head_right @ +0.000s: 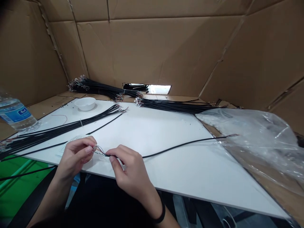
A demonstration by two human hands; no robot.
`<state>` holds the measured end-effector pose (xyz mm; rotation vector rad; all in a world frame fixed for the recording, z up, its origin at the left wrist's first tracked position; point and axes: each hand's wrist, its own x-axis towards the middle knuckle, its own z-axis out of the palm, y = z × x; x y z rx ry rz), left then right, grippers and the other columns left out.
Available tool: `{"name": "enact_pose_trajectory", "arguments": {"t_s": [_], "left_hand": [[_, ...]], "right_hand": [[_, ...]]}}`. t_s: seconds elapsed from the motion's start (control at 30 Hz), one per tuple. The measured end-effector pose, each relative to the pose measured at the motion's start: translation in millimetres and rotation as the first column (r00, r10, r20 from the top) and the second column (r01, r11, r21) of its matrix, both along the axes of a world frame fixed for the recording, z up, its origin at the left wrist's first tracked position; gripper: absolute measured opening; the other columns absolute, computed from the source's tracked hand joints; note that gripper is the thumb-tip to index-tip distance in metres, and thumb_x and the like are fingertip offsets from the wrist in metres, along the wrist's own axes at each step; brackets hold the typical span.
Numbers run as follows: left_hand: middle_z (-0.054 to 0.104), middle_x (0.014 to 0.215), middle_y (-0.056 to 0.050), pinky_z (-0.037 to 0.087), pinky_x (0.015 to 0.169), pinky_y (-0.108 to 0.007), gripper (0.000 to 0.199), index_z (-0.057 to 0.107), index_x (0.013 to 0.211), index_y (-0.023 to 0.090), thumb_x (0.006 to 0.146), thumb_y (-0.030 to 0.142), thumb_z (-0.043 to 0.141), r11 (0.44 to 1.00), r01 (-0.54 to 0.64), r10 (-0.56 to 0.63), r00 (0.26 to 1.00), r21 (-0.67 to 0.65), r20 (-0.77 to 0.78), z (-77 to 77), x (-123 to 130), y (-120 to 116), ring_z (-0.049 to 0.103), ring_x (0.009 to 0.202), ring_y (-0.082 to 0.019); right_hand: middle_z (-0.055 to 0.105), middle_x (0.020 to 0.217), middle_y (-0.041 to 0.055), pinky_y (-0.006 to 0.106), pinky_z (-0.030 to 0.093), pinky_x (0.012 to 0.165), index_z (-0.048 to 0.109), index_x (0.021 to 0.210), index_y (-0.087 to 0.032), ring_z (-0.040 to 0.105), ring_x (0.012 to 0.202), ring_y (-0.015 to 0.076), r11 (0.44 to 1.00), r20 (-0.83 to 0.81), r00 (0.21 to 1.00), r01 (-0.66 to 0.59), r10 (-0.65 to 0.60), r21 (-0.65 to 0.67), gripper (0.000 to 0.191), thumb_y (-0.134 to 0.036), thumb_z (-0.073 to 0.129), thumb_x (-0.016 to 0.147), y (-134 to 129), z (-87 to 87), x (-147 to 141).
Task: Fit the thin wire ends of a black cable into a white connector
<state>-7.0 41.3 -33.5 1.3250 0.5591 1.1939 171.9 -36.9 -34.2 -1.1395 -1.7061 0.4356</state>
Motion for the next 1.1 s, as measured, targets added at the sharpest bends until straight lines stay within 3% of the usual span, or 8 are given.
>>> {"name": "enact_pose_trajectory", "arguments": {"t_s": [0.3,0.77,0.97,1.1], "left_hand": [[0.061,0.068,-0.002,0.033,0.037,-0.017,0.006,0.078,0.075,0.019,0.075,0.025,0.078,0.998,0.008,-0.006,0.999,0.062,-0.033,-5.9,-2.3,3.1,0.046,0.047,-0.007],[0.067,0.070,-0.003,0.040,0.046,-0.020,0.003,0.076,0.074,0.019,0.075,0.017,0.078,0.977,-0.099,0.115,0.991,0.191,-0.072,-7.5,-0.1,1.2,0.055,0.059,-0.012],[0.069,0.073,-0.002,0.048,0.060,-0.025,0.010,0.077,0.079,0.022,0.079,0.013,0.074,0.887,-0.181,0.249,0.962,0.425,-0.109,-9.4,-1.2,-3.7,0.061,0.070,-0.015],[0.067,0.075,-0.001,0.046,0.057,-0.025,0.017,0.078,0.085,0.024,0.079,0.009,0.073,0.764,-0.275,0.411,0.905,0.583,-0.111,-12.7,0.8,-9.1,0.061,0.068,-0.014]], "right_hand": [[0.070,0.081,0.0031,0.027,0.043,0.058,0.072,0.097,-0.020,0.057,0.065,0.0136,1.000,0.031,1.000,0.005,-0.005,-0.011,0.021,-0.014,0.052,0.092,-0.5,-1.5,-1.9],[0.069,0.079,0.0032,0.027,0.042,0.057,0.071,0.098,-0.021,0.055,0.062,0.0137,0.998,0.069,0.997,0.038,-0.035,-0.049,0.022,-0.014,0.052,0.091,-0.2,-0.9,-1.4],[0.070,0.082,0.0028,0.026,0.043,0.056,0.070,0.097,-0.020,0.057,0.063,0.0134,0.997,0.062,0.997,0.050,-0.047,-0.060,0.020,-0.015,0.052,0.090,0.2,-0.2,-1.3],[0.073,0.090,0.0033,0.025,0.047,0.061,0.069,0.100,-0.020,0.065,0.073,0.0149,0.994,0.052,0.997,0.058,-0.053,-0.089,0.020,-0.015,0.052,0.090,-0.2,-0.6,-1.9]]}}
